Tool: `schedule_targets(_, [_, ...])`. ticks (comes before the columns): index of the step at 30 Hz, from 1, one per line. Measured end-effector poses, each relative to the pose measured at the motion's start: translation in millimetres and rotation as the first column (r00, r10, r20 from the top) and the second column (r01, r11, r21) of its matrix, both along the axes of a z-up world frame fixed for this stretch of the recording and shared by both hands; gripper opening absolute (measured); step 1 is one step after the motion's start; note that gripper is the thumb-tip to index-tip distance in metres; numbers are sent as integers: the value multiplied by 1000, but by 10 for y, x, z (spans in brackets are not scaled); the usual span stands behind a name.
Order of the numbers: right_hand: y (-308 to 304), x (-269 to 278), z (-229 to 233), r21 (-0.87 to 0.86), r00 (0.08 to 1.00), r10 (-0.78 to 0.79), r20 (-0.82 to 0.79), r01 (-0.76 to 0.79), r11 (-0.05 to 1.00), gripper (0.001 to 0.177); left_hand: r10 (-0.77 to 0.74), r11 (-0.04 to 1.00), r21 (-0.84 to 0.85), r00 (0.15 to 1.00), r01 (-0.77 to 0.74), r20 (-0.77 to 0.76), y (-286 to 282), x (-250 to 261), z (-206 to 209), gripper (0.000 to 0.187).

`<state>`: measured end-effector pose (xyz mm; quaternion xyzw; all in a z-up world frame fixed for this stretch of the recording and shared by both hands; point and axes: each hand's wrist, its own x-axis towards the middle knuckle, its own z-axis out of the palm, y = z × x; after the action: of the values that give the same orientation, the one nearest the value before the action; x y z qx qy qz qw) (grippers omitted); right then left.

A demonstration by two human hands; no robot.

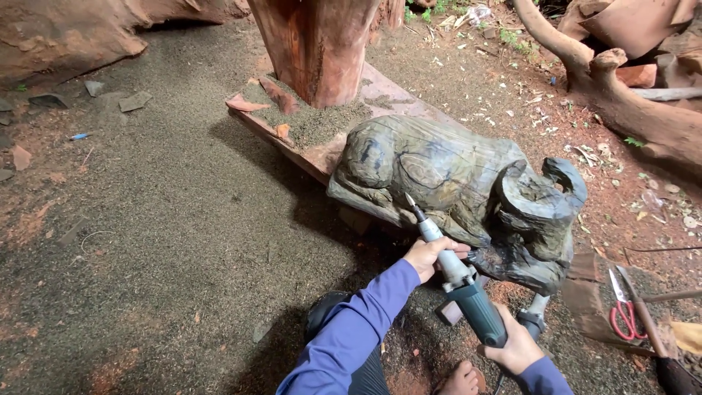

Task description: Carving details into a wooden buffalo sculpture using a power rotary tool

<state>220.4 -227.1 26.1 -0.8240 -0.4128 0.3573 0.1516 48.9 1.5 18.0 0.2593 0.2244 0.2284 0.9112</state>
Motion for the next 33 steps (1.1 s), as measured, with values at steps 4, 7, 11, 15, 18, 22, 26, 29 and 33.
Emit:
schedule_targets(4, [81, -76, 414, -57, 999, 33, 32, -31, 998, 108, -36, 997, -65, 992, 44, 121, -4, 2, 16, 22])
schedule_targets(7, [96, -157, 788, -161, 994, 105, 35, -99, 982, 145, -57, 995, -76, 981, 72, 188, 0, 17, 99, 20])
schedule_targets(11, [80, 7, 1110, -42, 973, 192, 132, -188, 981, 145, -53, 998, 57, 946, 37, 319, 42, 154, 212, 33])
schedule_targets(15, [328, -87, 1685, -276, 970, 189, 154, -141, 951, 136, 48, 997, -78, 937, -22, 347, 51, 245, 281, 18])
schedule_targets(18, [414, 31, 1756, -353, 959, 219, 180, -145, 924, 132, 80, 989, -146, 924, -27, 374, 58, 290, 229, 25])
schedule_targets(22, [462, 128, 1739, -421, 909, 316, 274, -182, 889, 130, 102, 984, -176, 908, -32, 405, 40, 309, 137, 15])
schedule_targets(26, [518, 57, 1824, -529, 867, 393, 308, -187, 828, 130, 78, 985, -171, 892, -1, 445, 26, 297, 105, 25])
schedule_targets(29, [563, -61, 1923, -586, 828, 445, 341, -183, 789, 131, 68, 981, -190, 875, 28, 480, 30, 277, 75, 16])
schedule_targets(33, [632, -354, 2060, -591, 828, 450, 334, -188, 784, 126, 95, 971, -237, 874, 24, 477, 26, 195, 97, 9])
